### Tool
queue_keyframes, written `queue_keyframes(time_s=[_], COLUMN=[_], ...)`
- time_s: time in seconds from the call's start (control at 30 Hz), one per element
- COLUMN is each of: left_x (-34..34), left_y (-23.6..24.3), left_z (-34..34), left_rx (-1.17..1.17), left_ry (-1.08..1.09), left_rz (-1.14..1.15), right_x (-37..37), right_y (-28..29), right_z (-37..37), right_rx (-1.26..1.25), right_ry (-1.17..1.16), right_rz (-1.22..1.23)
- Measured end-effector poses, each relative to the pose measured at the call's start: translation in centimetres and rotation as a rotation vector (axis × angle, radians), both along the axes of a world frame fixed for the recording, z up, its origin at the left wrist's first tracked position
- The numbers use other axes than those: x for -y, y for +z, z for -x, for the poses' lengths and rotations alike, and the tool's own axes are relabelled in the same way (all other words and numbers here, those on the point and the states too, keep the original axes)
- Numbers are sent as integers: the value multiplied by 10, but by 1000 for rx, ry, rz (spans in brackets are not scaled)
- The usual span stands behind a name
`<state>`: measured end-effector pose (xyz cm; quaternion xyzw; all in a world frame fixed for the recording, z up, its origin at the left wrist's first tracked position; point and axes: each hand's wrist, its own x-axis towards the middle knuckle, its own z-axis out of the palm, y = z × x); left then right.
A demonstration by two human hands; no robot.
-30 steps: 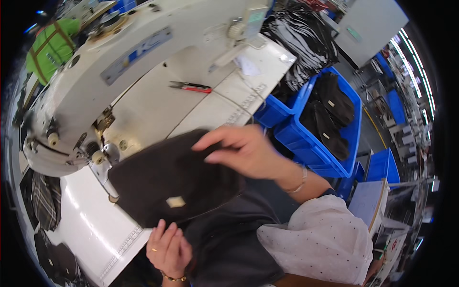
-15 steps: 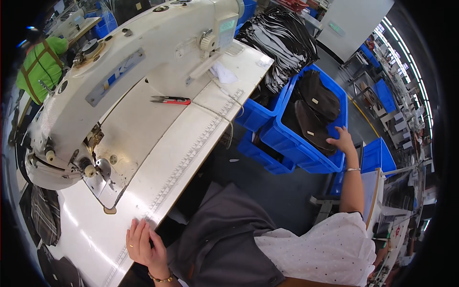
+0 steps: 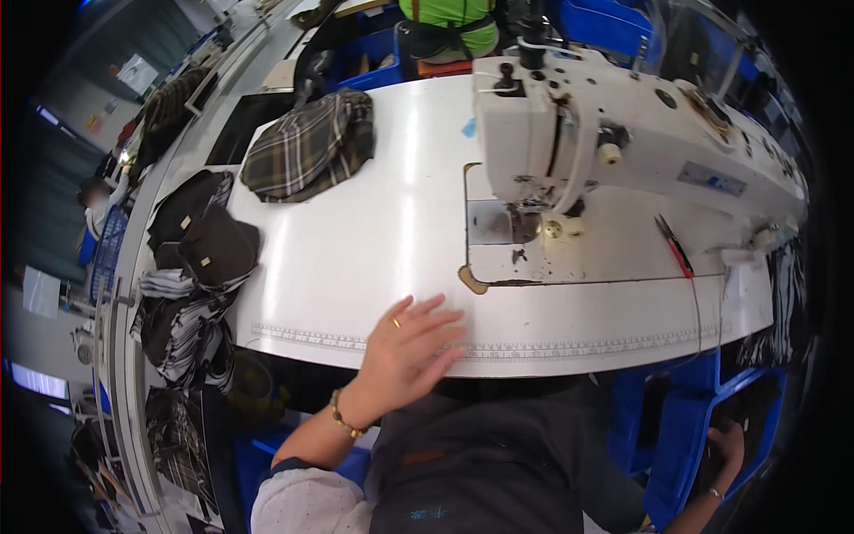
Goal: Sewing pockets onto fabric pieces using an industrial sewing machine.
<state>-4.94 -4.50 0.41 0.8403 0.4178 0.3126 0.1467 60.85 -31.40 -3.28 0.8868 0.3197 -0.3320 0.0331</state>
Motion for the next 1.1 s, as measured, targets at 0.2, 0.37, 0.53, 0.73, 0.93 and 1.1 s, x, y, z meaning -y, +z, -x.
queue_keyframes(time_s=[0.2,0.37,0.53,0.73,0.93,1.1], left_x=[-116,-210,-244,-247,-146,-65], left_y=[20,4,-12,9,30,0], left_z=[84,106,140,180,95,31], left_rx=[-10,-283,-59,705,469,120], left_ry=[439,673,821,707,416,5], left_rz=[-140,-599,-225,-114,-329,-63], right_x=[-110,-216,-276,-332,-357,-356], right_y=[66,85,90,83,40,31], right_z=[129,259,332,372,412,420], right_rx=[186,-20,-69,-348,-1152,-1554], right_ry=[302,854,1289,1457,872,406], right_rz=[-673,-775,-858,-740,-455,-253])
